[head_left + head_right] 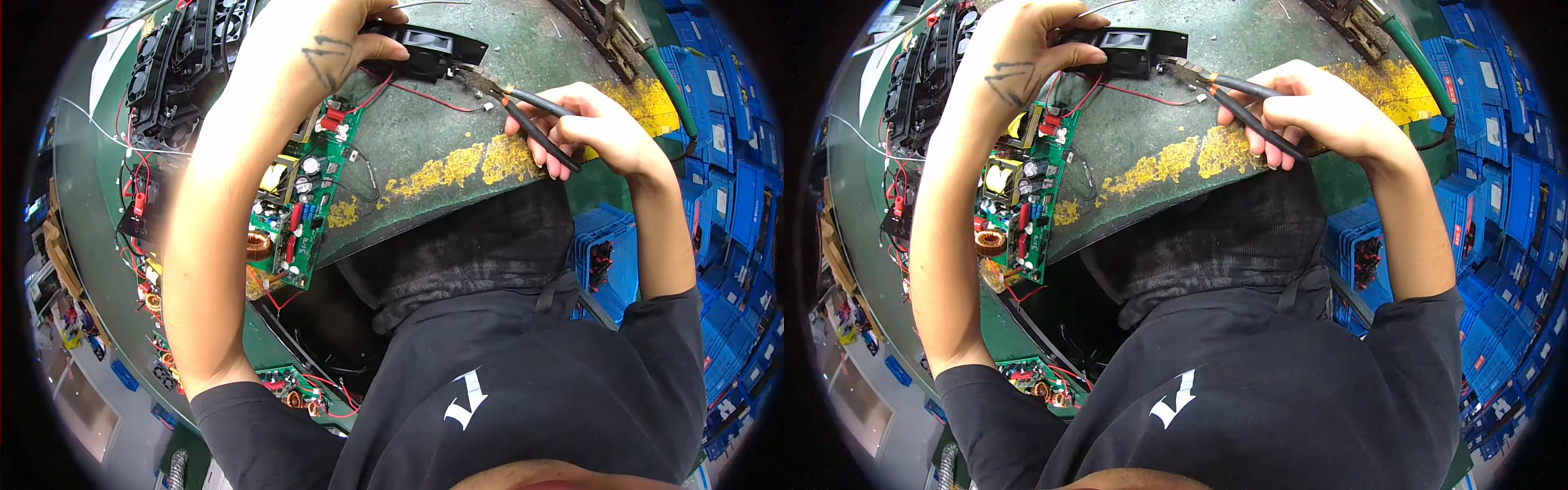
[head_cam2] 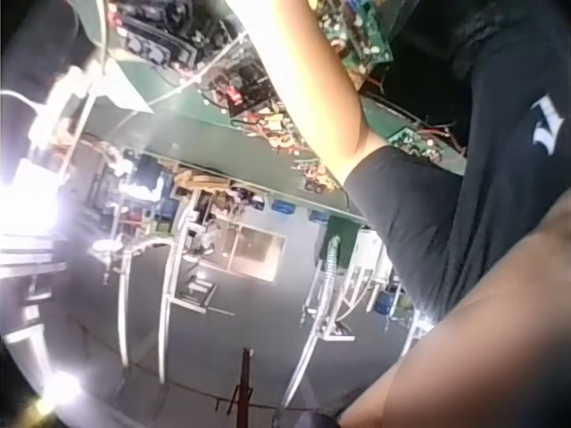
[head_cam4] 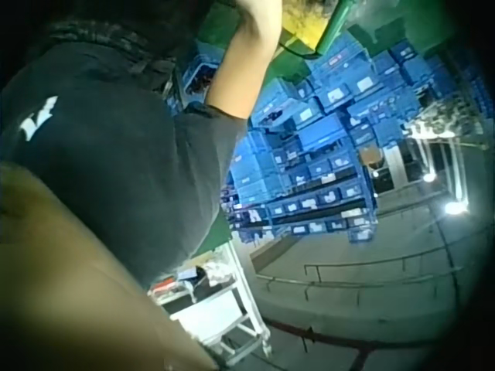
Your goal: Soldering and assembling electronic components on circuit boards at a factory workbench.
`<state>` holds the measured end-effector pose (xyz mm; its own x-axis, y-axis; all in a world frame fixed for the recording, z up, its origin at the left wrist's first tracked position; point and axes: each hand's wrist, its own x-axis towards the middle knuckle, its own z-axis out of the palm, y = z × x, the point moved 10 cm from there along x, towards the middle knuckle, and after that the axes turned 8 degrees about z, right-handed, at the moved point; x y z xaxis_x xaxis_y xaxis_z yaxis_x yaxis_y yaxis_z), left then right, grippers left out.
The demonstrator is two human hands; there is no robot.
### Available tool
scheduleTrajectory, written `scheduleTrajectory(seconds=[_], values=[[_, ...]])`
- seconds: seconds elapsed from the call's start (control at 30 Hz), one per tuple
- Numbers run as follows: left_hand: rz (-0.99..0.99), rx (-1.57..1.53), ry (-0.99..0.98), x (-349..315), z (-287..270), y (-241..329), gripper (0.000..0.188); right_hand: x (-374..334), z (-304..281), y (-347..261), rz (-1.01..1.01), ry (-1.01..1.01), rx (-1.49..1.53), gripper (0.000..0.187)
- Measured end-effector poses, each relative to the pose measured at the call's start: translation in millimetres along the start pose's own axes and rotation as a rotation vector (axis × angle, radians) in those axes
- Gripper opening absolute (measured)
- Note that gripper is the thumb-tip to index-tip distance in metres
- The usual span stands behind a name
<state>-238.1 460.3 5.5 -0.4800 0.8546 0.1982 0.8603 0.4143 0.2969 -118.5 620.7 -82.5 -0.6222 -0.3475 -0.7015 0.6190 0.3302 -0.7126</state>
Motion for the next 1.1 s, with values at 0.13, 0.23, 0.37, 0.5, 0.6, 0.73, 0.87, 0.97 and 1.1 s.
scheduleTrajectory(seconds=[0.13,0.23,0.37,0.5,0.6,0.73,0.87,0.97,1.1], values=[[-0.02,-0.008,-0.009,-0.2,0.4,-2.5,0.033,0.7,-0.4,0.3,-0.007,-0.008,-0.032,0.037],[-0.012,-0.017,-0.008,0.2,1.3,-2.3,0.033,0.1,-0.2,-1.8,0.016,0.02,-0.04,0.041],[-0.025,-0.008,-0.015,0.6,0.0,-1.7,0.033,0.2,-1.6,-1.4,0.001,-0.01,-0.068,0.036],[-0.036,0.002,-0.028,0.2,1.2,-2.7,0.033,0.0,-2.8,0.6,0.013,0.035,-0.057,0.036],[0.002,-0.005,-0.004,2.1,-0.5,-0.1,0.032,-0.9,-3.1,-1.4,-0.01,0.027,-0.076,0.035],[-0.051,0.004,-0.036,0.6,3.2,-3.7,0.032,0.7,-3.0,-5.0,0.012,0.119,-0.253,0.035],[-0.064,0.079,-0.058,3.7,6.6,-3.6,0.031,-10.1,-1.7,-21.3,-0.158,0.451,-0.768,0.037],[0.188,-0.239,0.186,-2.4,-1.9,0.5,0.029,-12.8,10.5,-24.0,-0.099,0.537,-0.897,0.034],[-0.077,0.113,-0.07,1.3,5.3,-3.9,0.028,-15.9,16.3,-22.2,-0.073,0.654,-1.105,0.035]])
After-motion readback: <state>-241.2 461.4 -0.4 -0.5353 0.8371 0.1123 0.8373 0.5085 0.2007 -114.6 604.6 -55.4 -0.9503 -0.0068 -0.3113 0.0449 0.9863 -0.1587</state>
